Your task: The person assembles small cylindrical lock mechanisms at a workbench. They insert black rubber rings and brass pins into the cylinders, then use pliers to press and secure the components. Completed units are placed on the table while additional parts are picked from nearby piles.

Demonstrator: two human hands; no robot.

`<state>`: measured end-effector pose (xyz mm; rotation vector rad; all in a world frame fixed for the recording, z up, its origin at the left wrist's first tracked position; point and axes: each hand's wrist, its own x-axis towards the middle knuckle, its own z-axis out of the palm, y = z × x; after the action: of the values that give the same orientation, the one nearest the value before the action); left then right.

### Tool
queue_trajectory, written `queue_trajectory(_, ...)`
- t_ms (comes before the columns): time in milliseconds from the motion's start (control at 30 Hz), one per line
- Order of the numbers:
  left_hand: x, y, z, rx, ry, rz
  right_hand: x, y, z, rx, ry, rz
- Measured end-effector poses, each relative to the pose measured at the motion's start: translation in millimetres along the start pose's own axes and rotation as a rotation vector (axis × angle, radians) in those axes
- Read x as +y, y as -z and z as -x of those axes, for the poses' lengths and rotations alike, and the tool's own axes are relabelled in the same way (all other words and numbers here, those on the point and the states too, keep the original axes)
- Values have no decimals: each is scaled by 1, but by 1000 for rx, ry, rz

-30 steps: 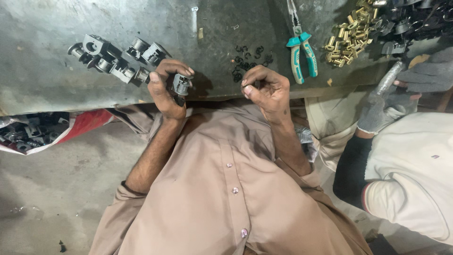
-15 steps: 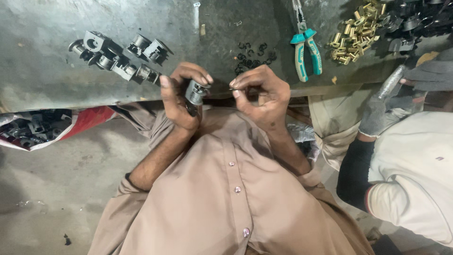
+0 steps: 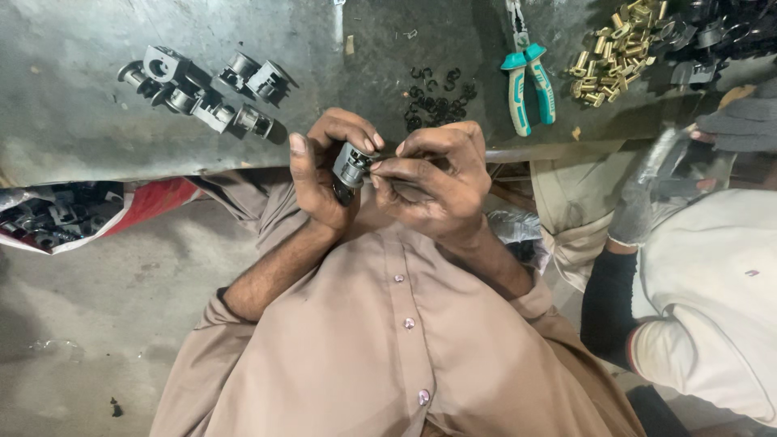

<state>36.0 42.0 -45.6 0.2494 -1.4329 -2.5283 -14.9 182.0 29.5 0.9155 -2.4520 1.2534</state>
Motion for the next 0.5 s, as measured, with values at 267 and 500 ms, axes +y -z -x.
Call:
queue_trajectory(267,1,-2,2,9,-86,-69,-5,2,3,-69,-16,-4)
queue_trajectory(500,2,2,-2,99,-155,-149,-11,4,14,-226,-30,-6)
